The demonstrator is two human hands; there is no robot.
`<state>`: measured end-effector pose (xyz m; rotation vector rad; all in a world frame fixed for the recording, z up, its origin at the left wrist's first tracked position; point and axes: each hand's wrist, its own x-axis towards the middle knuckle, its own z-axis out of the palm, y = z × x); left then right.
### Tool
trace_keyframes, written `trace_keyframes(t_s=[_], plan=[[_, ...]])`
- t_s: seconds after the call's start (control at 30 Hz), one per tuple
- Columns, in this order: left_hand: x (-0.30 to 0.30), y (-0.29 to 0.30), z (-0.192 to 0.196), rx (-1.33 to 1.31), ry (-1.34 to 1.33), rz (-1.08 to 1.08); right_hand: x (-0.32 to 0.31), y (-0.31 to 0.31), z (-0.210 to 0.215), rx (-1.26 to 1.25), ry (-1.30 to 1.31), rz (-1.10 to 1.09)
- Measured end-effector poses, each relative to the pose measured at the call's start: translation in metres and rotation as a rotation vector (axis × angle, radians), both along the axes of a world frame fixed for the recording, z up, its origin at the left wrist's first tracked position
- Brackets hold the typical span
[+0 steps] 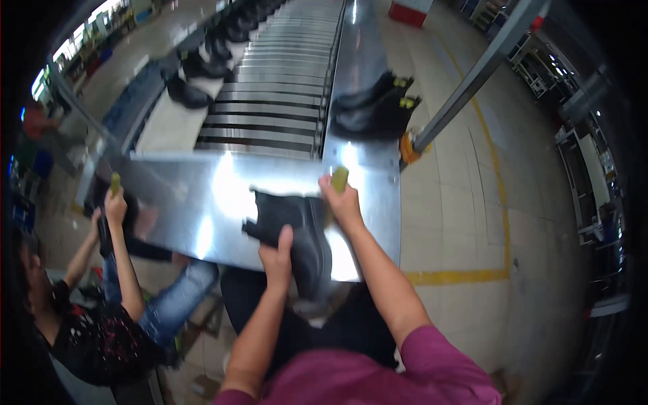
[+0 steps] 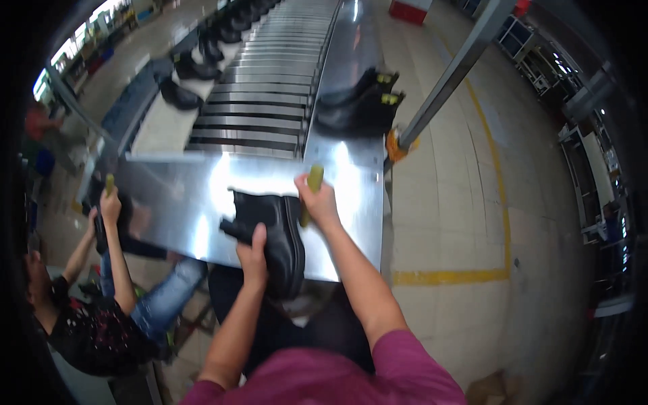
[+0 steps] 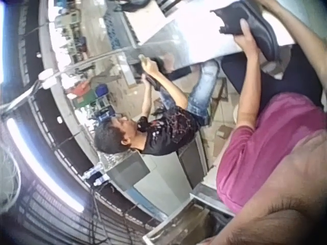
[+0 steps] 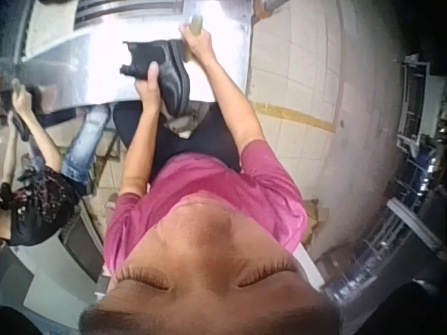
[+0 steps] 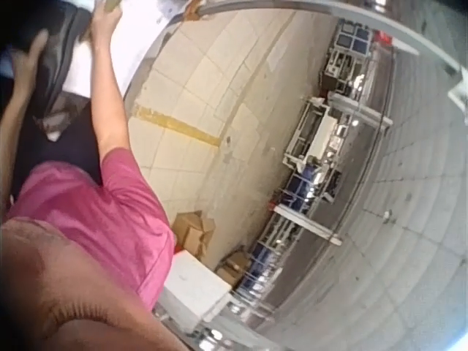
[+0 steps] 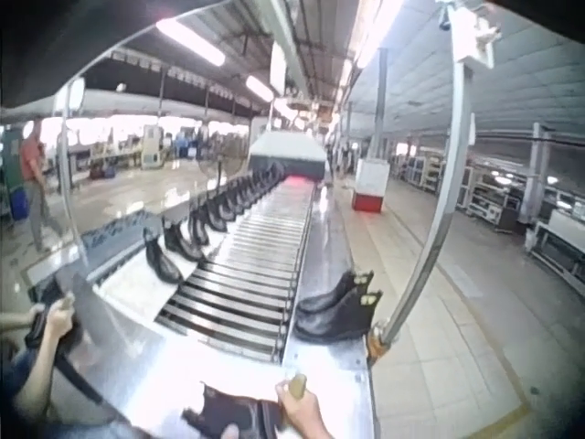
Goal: The worker is cleaning the edges of the shoe and its sole using a small green tool.
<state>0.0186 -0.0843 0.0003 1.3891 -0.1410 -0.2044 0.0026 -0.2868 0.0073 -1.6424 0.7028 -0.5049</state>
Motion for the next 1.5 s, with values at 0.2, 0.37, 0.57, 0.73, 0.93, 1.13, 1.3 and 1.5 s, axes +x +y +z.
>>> trace_keyframes(t_s=[0.2,0.37,0.57,0.73,0.93,1.13,1.3,1.5], plan=[[0.004,-0.004,-0.003,-0.019,-0.044,-0.008,0.011,0.0,0.009,-0.024,-0.206,-0.292],[-0.003,0.004,-0.006,-0.007,-0.029,-0.029,0.03,0.0,0.05,0.373,-0.595,-0.251],[-0.005,0.002,-0.001,-0.009,-0.088,0.051,0.057,0.03,0.055,0.462,-0.668,-0.142],[-0.004,-0.001,-0.008,0.045,-0.13,0.066,0.06,0.024,0.037,0.455,-0.724,-0.114],[-0.005,-0.003,-0.01,0.048,-0.112,0.094,0.04,0.041,0.039,0.298,-0.725,-0.056],[-0.004,0.0,-0.012,0.061,-0.162,0.076,0.01,0.05,0.062,0.302,-0.592,-0.074],[-0.003,-0.004,-0.005,0.011,-0.148,0.059,0.046,0.04,0.067,0.393,-0.414,-0.216],[-0.001,-0.002,-0.007,0.042,-0.137,0.102,0.073,0.038,0.063,0.256,-0.38,-0.273]])
